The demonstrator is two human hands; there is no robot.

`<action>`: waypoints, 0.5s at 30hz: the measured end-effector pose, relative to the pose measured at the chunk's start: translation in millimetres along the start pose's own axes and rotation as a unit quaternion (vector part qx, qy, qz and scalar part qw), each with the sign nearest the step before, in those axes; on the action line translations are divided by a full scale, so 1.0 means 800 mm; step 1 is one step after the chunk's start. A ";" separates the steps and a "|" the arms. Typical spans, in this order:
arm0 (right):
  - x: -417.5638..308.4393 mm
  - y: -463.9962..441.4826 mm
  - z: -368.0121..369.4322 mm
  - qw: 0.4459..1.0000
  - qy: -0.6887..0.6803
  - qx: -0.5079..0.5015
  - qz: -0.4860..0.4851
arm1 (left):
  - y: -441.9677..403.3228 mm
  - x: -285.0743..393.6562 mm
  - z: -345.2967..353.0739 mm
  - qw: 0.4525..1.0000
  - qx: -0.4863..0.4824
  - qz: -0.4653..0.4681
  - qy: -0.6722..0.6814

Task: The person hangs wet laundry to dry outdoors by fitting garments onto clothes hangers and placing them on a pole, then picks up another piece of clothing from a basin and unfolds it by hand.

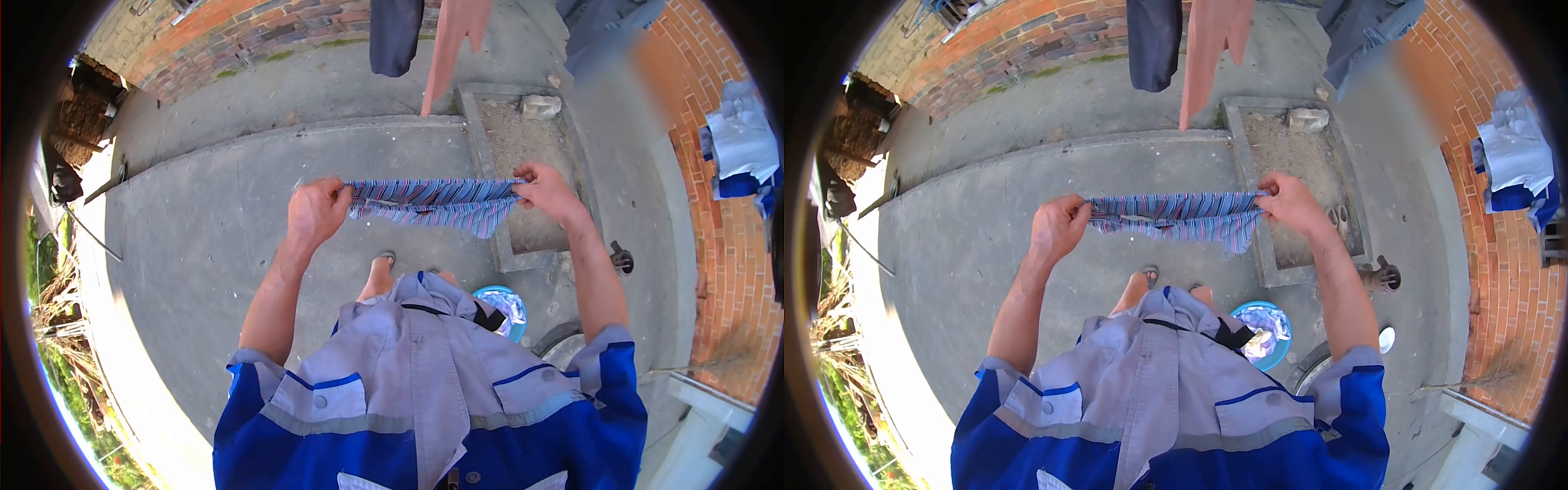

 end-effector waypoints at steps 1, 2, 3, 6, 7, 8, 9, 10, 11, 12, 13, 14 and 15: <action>-0.004 -0.004 -0.004 0.998 -0.056 0.011 -0.011 | 0.001 0.002 0.002 1.000 -0.004 -0.002 0.016; -0.009 -0.008 -0.007 0.993 -0.111 0.022 -0.023 | 0.004 0.004 0.003 0.999 -0.008 -0.004 0.031; -0.013 -0.012 -0.009 0.985 -0.166 0.032 -0.035 | 0.004 0.009 0.006 0.999 -0.027 0.000 0.031; -0.023 -0.018 -0.005 0.948 -0.316 0.039 -0.015 | 0.002 0.021 0.014 0.997 -0.064 0.031 0.020; -0.022 -0.024 -0.006 0.940 -0.339 0.034 -0.021 | 0.000 0.022 0.019 0.997 -0.062 0.055 0.008; -0.017 -0.033 -0.004 0.932 -0.362 0.028 -0.026 | -0.002 0.024 0.023 0.995 -0.059 0.079 -0.005; -0.012 -0.040 -0.002 0.922 -0.385 0.021 -0.031 | -0.003 0.021 0.023 0.996 -0.043 0.076 0.010; -0.014 -0.044 -0.009 0.945 -0.315 0.061 -0.054 | -0.004 0.020 0.021 0.997 -0.027 0.073 0.025; -0.016 -0.048 -0.014 0.962 -0.244 0.101 -0.077 | -0.005 0.018 0.018 0.997 -0.011 0.070 0.039; -0.020 -0.049 -0.021 0.970 -0.170 0.141 -0.098 | -0.006 0.015 0.017 0.997 -0.012 0.055 0.047; -0.030 -0.046 -0.024 0.974 -0.084 0.161 -0.137 | -0.008 0.013 0.015 0.998 -0.013 0.041 0.055; -0.040 -0.042 -0.027 0.968 0.002 0.179 -0.175 | -0.009 0.011 0.014 0.998 -0.013 0.027 0.063; -0.049 -0.038 -0.027 0.953 0.089 0.196 -0.212 | -0.009 0.008 0.015 0.997 -0.019 0.016 0.069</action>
Point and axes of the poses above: each hand's wrist, its own y-axis away from the middle knuckle, its own z-axis out of the palm, x = y × z, the point moved 9 cm from there along -y, towards the middle knuckle, and after that the axes turned 4 degrees about z, right-handed, at the moved point
